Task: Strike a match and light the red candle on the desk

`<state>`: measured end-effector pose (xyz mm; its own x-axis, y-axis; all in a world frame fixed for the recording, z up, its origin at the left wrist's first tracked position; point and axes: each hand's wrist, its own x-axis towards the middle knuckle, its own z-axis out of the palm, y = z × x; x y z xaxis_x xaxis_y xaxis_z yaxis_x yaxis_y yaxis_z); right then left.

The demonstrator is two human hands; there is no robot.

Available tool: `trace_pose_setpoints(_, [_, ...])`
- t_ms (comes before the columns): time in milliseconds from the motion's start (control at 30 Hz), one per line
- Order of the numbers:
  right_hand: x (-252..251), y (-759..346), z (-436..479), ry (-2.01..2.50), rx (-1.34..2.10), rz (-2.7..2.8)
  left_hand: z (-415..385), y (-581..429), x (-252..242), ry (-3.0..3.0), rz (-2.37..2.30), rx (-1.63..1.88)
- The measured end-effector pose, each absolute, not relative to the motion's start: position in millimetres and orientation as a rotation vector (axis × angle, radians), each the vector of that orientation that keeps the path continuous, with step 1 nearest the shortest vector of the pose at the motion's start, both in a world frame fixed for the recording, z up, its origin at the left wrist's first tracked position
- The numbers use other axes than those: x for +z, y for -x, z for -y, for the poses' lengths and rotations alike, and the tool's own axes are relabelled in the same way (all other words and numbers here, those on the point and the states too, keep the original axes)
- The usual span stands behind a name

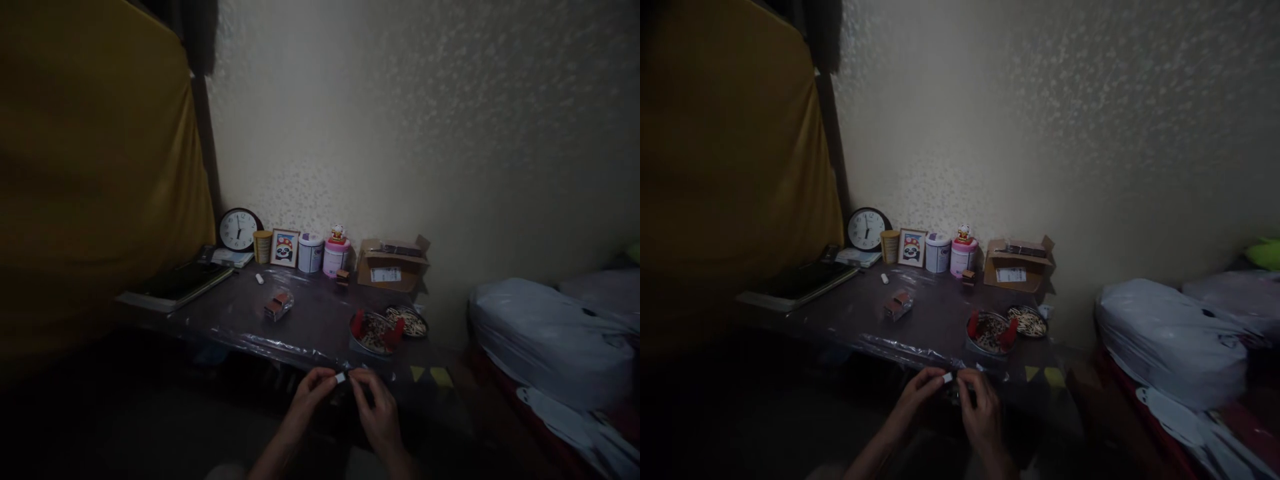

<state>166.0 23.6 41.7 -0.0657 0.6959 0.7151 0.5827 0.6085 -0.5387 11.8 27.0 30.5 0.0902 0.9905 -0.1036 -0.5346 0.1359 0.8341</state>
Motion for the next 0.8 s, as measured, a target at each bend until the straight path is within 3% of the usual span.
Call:
trace_pose_setpoints(600, [63.2, -167.6, -17.5, 0.922, -0.010, 1.777, -19.3, -15.3, 45.9, -0.688, -0.655, 1.296])
trace_pose_setpoints(800, [57.9, -181.0, -34.0, 1.150, 0.087, 1.601, -19.3, -14.3, 43.5, -0.731, -0.651, 1.321])
